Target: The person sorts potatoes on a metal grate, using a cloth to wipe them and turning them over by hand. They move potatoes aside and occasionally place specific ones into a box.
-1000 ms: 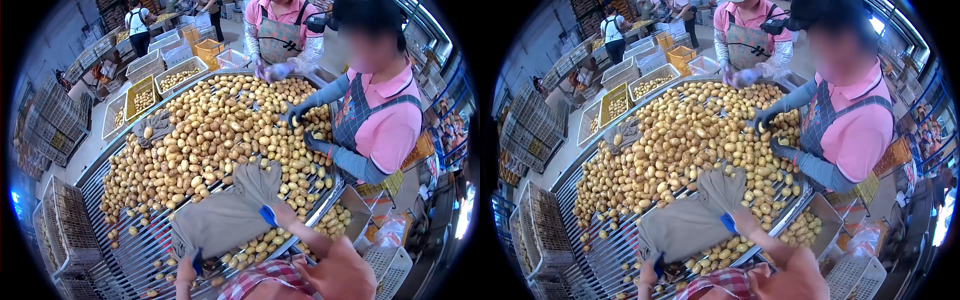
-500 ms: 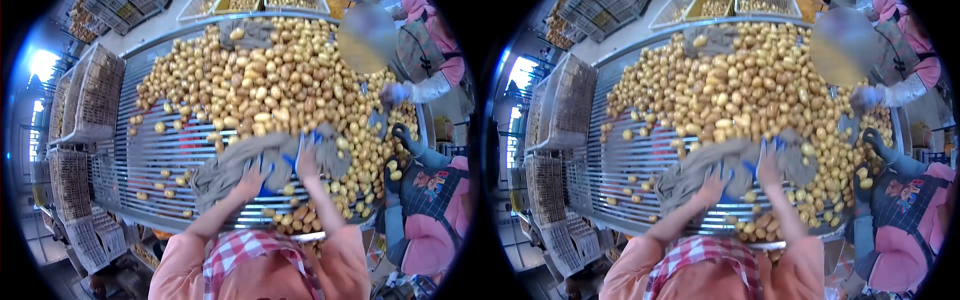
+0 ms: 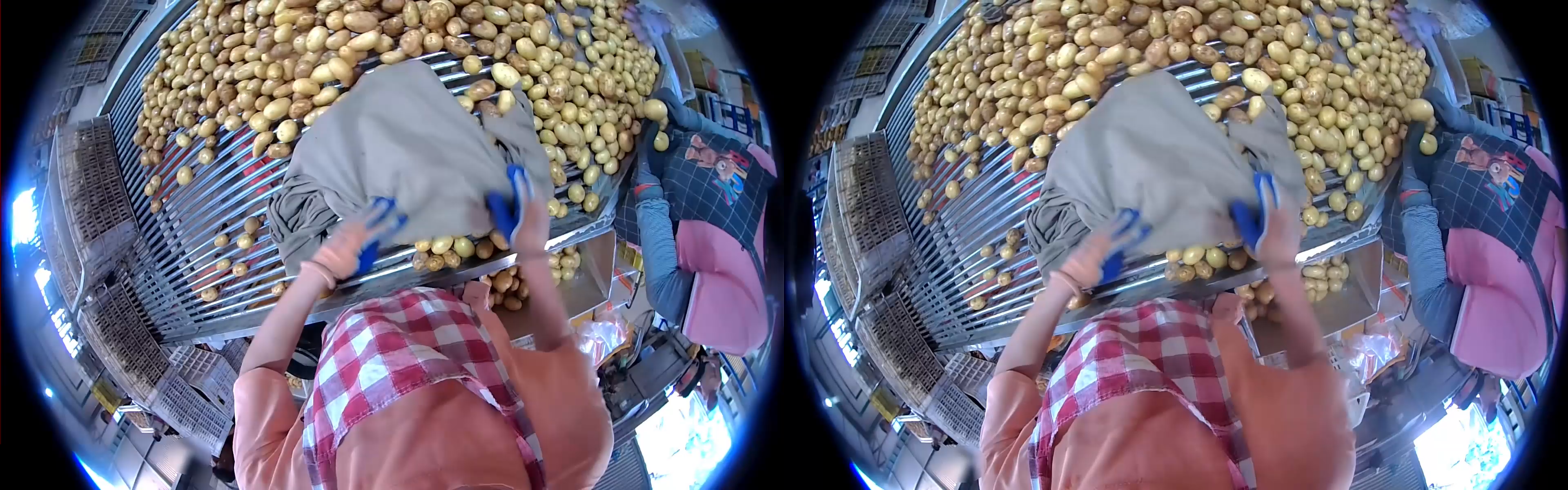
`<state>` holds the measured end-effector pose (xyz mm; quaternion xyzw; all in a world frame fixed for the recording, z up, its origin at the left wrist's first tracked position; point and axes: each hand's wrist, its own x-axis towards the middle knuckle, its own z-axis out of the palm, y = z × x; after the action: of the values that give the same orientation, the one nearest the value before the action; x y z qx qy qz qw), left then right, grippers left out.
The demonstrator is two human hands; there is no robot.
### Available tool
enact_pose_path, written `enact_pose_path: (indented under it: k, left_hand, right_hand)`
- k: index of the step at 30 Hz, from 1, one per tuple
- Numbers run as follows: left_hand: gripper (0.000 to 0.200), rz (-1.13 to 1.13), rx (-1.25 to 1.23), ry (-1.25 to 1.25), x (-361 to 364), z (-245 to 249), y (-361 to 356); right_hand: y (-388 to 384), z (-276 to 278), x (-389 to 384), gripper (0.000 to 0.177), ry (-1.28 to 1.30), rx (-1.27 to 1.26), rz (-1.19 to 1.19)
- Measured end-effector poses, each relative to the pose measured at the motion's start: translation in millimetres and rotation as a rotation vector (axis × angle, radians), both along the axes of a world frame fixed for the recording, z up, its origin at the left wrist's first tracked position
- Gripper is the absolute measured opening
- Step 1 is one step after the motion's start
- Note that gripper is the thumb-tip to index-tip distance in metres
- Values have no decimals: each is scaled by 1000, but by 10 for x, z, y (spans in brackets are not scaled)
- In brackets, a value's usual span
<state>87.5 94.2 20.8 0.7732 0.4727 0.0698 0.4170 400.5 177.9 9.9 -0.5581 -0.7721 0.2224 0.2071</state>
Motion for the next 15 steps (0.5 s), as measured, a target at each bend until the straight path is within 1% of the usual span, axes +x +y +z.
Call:
enact_pose_path:
  k: [1,2,3,4,5,6,7,8,9,10,11,13,14,15]
  left_hand:
    - [59,-163,96,175,150,-61,-66]
    - [56,-354,144,314,305,-63,-22]
    - [56,-365,122,317,387,-186,11]
    - [59,-323,141,318,438,-432,90]
    - [61,-275,168,317,479,-628,222]
    - [59,-305,233,354,501,-698,393]
    - [57,-329,302,389,514,-718,554]
    - [57,-322,301,390,526,-723,675]
    - [53,-221,232,314,514,-697,770]
    - [49,-125,170,242,484,-622,814]
    - [49,-129,183,251,439,-511,808]
    - [44,403,-137,106,304,-231,749]
    - [47,405,-62,127,169,40,600]
    - [47,419,20,134,67,303,449]
  right_hand:
    - [-260,-275,47,53,3,-12,-2]
    - [-515,-547,58,61,-379,-16,48]
    - [-689,-676,24,68,-758,-26,101]
    - [-515,-567,-148,85,-485,-17,-27]
    - [-329,-644,-266,86,-443,-59,-57]
    - [-145,-722,-377,87,-404,-106,-88]
    - [164,-625,-526,87,-330,-110,-93]
    - [529,-481,-695,87,-252,-102,-93]
    - [781,-430,-861,82,-201,11,-138]
    - [1021,-562,-960,77,-343,55,-125]
    - [1209,-614,-1023,70,-438,203,-84]
    - [1332,-443,-1104,62,-490,293,-14]
    - [1251,-318,-1071,62,-487,302,-14]
    - [1108,-163,-974,61,-400,213,111]
